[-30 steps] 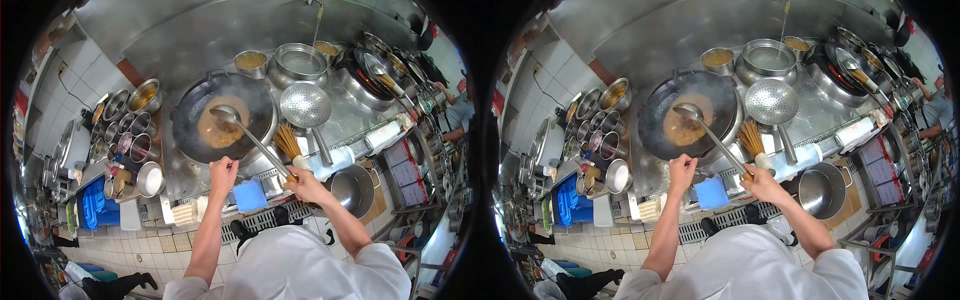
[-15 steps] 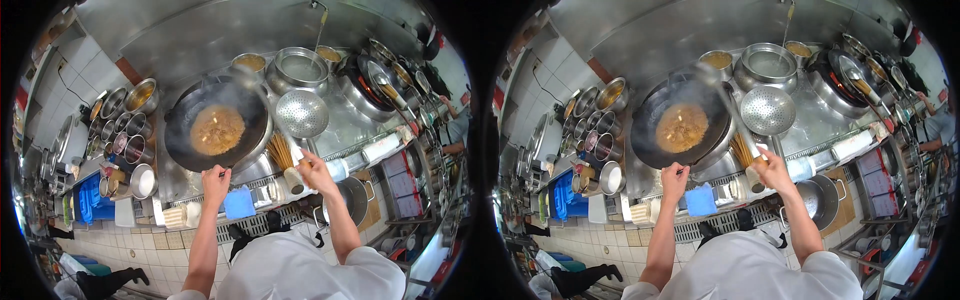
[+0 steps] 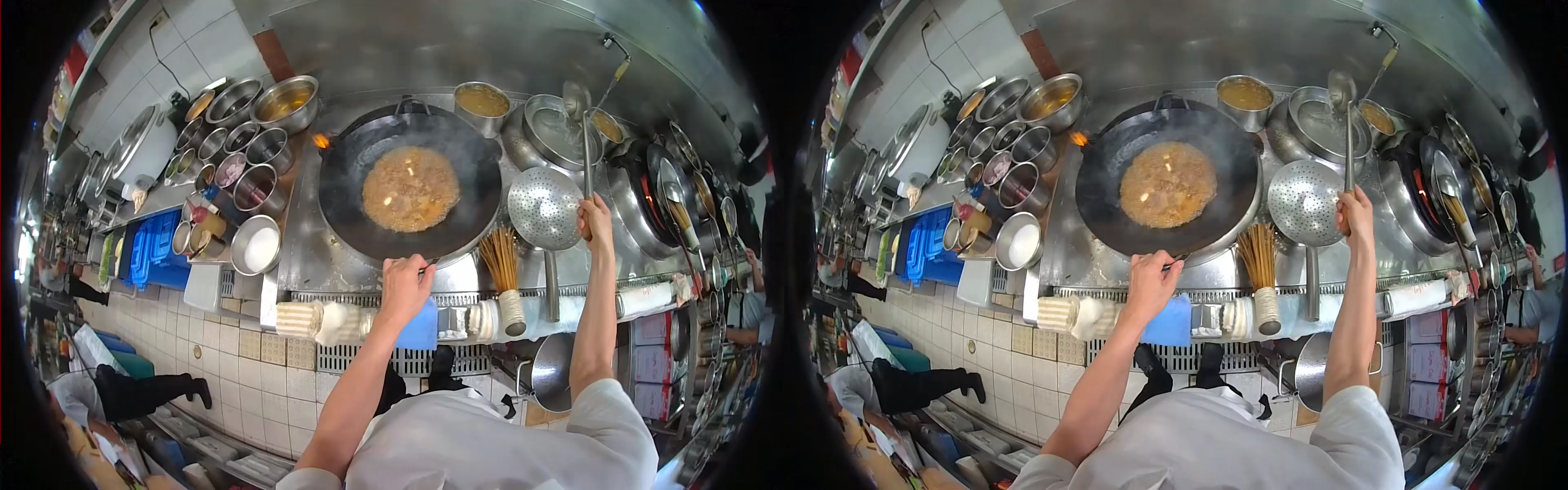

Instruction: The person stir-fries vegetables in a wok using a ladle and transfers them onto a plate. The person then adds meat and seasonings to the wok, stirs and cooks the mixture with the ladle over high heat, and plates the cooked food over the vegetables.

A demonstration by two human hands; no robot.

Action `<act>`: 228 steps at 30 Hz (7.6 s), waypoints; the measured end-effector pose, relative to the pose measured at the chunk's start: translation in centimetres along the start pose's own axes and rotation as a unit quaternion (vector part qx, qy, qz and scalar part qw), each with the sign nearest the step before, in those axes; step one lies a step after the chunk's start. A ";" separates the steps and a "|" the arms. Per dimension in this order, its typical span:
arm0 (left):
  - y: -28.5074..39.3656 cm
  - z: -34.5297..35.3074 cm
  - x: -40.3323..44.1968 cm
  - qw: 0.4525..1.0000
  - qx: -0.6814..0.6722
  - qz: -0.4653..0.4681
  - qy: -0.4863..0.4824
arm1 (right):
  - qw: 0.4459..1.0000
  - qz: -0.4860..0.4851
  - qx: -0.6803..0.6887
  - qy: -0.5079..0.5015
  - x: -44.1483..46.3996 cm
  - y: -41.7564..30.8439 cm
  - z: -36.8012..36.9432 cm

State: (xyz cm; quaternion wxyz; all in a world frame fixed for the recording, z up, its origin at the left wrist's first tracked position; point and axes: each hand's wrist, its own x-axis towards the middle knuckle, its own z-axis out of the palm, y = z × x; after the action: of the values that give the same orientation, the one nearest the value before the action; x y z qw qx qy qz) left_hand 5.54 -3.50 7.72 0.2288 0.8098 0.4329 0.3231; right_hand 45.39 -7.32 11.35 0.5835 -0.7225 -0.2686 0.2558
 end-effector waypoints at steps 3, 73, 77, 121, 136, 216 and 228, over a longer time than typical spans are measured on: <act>0.0 0.2 -0.1 1.000 0.000 0.003 -0.011 | 0.998 -0.055 0.030 0.030 -2.2 1.9 1.3; -12.6 -11.8 -12.9 0.956 0.131 -0.213 -0.152 | 0.853 0.264 0.141 -0.427 -31.9 -11.3 12.8; -12.2 -10.7 -11.8 0.933 0.174 -0.258 -0.183 | 0.915 0.172 0.049 -0.362 -30.7 -11.0 10.9; -6.9 1.9 1.9 0.549 -0.633 -0.535 -0.108 | 0.947 0.096 0.106 -0.289 -28.2 -12.2 8.5; 1.2 -7.3 -3.9 0.517 -0.656 -0.546 -0.063 | 0.950 0.103 0.126 -0.266 -31.8 -10.6 6.4; -6.6 -0.9 1.5 0.553 -0.648 -0.519 -0.076 | 0.951 0.102 0.034 -0.291 -28.9 -6.0 6.5; 3.0 -5.9 -4.8 0.544 -0.637 -0.546 -0.015 | 0.957 0.098 -0.002 -0.272 -32.1 -5.0 4.1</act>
State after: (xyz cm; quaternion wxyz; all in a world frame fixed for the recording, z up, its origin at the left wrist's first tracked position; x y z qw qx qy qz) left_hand 0.95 -8.55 12.18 0.8233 0.0639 0.4683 0.3145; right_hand 18.84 -25.61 17.33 0.4589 -0.6498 -0.3453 0.4980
